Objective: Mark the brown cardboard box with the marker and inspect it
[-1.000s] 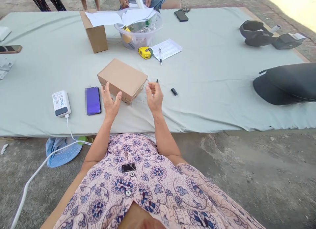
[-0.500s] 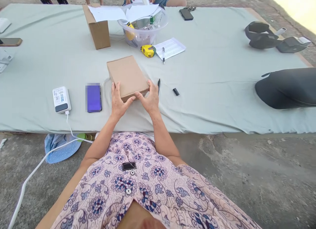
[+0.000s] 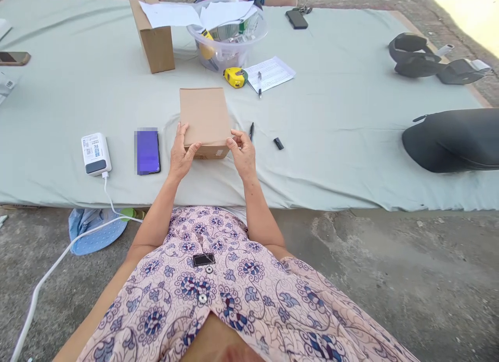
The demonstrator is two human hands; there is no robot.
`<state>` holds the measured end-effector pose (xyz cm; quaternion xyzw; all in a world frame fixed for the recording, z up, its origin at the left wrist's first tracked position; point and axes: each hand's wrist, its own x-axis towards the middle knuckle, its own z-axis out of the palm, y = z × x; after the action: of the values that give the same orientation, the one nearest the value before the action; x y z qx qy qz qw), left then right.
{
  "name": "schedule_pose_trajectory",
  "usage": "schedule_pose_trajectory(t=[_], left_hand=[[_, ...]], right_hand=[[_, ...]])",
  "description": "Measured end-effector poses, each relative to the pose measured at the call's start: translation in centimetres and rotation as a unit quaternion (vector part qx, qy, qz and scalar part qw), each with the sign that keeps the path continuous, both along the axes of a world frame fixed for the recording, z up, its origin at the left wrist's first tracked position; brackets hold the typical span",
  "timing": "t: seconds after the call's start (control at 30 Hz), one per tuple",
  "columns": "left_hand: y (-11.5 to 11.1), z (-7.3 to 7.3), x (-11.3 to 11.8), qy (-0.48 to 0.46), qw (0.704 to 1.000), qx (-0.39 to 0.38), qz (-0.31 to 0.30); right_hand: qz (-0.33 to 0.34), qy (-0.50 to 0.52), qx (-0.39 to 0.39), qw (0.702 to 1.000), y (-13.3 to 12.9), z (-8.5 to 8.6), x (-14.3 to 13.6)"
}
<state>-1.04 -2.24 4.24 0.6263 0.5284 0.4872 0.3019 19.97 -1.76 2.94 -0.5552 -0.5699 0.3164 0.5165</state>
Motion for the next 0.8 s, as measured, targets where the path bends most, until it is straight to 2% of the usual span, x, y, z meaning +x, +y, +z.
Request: schedule_pose_trajectory(t=[0.2, 0.33, 0.43, 0.63, 0.8], left_hand=[[0.2, -0.1, -0.4, -0.013, 1.000, 0.006, 0.014], [-0.1, -0.2, -0.8, -0.050, 0.998, 0.004, 0.032], [-0.1, -0.6, -0.9, -0.092, 0.995, 0.001, 0.039], [0.2, -1.1, -0.2, -0.253, 0.967, -0.036, 0.011], [0.0, -1.6, 1.0, -0.332, 0.940, -0.077, -0.024]], right_hand=[[0.016, 0.051, 0.024, 0.998, 0.0, -0.5, -0.5], [0.037, 0.042, 0.054, 0.997, 0.1, -0.3, -1.0], [0.029, 0.024, 0.101, 0.994, 0.1, -0.1, -0.9], [0.006, 0.006, 0.201, 0.980, -0.6, 1.6, -0.2], [0.016, -0.029, 0.214, 0.976, -1.3, 3.1, -0.2]])
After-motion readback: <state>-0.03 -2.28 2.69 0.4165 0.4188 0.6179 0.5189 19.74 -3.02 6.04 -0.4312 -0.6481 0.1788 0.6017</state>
